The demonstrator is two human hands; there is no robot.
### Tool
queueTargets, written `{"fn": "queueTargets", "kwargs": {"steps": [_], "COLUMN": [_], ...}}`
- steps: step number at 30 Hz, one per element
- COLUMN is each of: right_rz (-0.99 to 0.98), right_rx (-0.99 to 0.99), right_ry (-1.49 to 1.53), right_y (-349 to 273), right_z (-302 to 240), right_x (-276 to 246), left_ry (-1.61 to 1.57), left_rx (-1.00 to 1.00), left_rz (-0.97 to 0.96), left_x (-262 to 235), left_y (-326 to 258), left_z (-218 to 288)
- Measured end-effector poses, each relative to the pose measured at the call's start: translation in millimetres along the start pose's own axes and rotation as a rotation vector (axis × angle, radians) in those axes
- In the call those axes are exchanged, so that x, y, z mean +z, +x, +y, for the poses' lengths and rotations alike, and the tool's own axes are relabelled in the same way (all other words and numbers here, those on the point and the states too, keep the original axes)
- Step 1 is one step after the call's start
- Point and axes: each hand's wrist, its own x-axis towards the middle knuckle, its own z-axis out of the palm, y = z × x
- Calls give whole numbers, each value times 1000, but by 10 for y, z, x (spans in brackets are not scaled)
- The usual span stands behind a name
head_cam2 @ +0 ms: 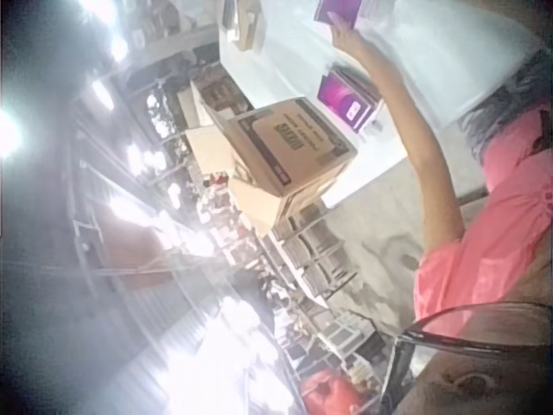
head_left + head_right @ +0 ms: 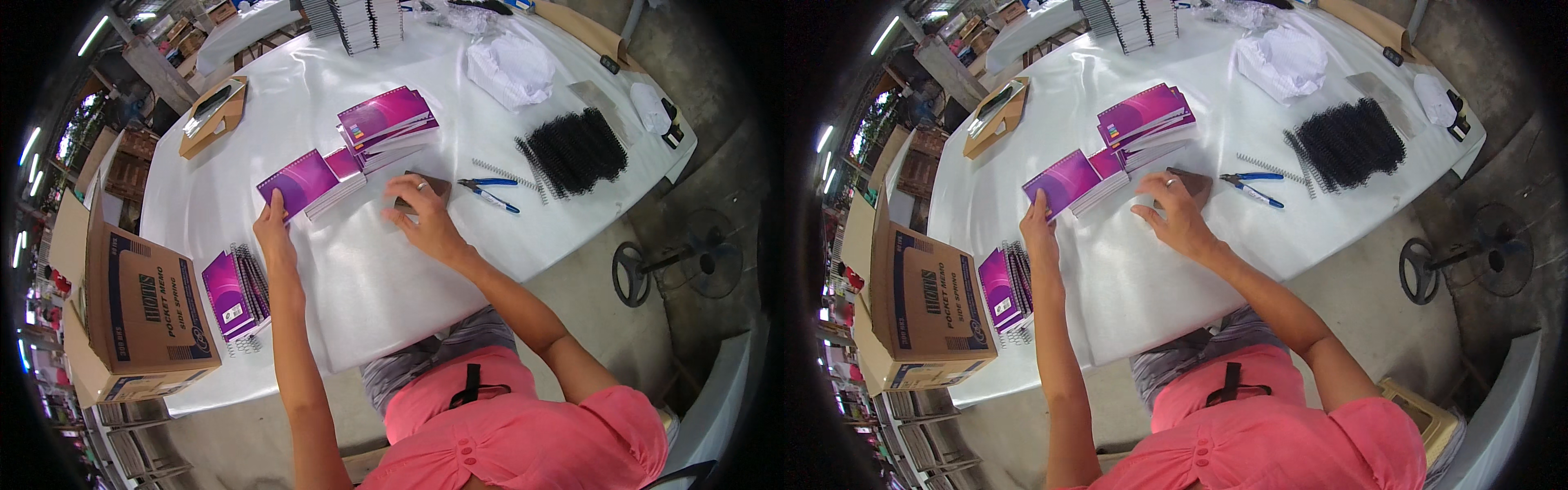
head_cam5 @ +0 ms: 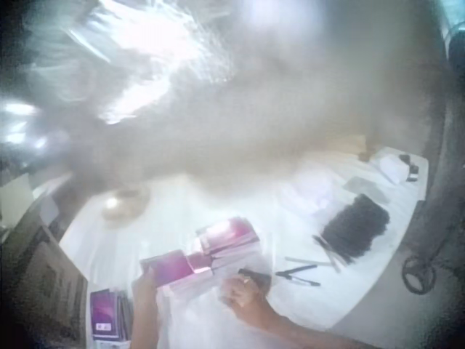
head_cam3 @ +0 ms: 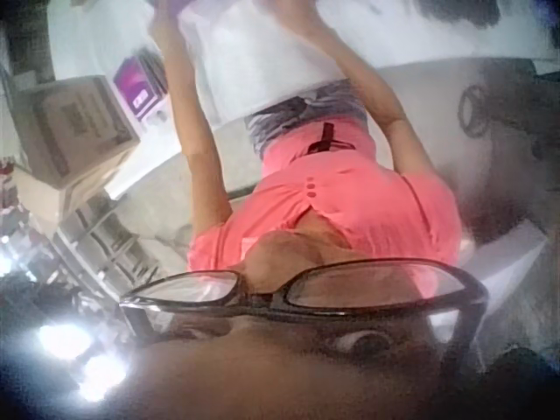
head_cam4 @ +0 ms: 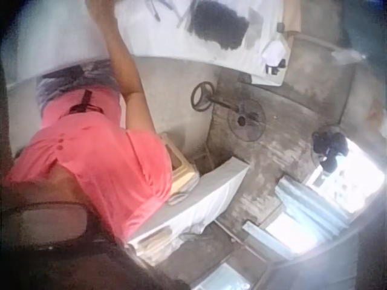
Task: The person manually inserts wire spirals into the punched holes of small purple notebooks and uses pliers to crimp the ends of the wires.
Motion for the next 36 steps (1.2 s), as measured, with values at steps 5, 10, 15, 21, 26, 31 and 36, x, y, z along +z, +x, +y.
{"fn": "queueTargets", "kwargs": {"steps": [5,10,15,21,26,31,36], "right_rz": [-37,-360,-550,-335,-593,-947,-978], "right_rx": [553,635,659,-251,-388,-210,-162], "right_ry": [650,755,323,-542,-198,-291,-298], "right_y": [84,-91,-159,325,1060,1375,1253], "right_z": [-88,-5,10,-489,-966,-1135,-1042], "right_x": [-173,46,-5,406,1813,2848,2912], "left_ry": [-677,-439,132,-389,-975,-1015,-1397], "left_rx": [-242,-377,17,-123,-552,-585,-616], "left_rz": [-294,-251,46,136,-149,-157,-70], "left_x": [77,-164,-163,-830,-1596,-1795,-1753], "left_y": [-878,-1417,-2092,-2600,-2357,-1904,-1616], "left_z": [37,-454,-19,-9,48,193,193]}}
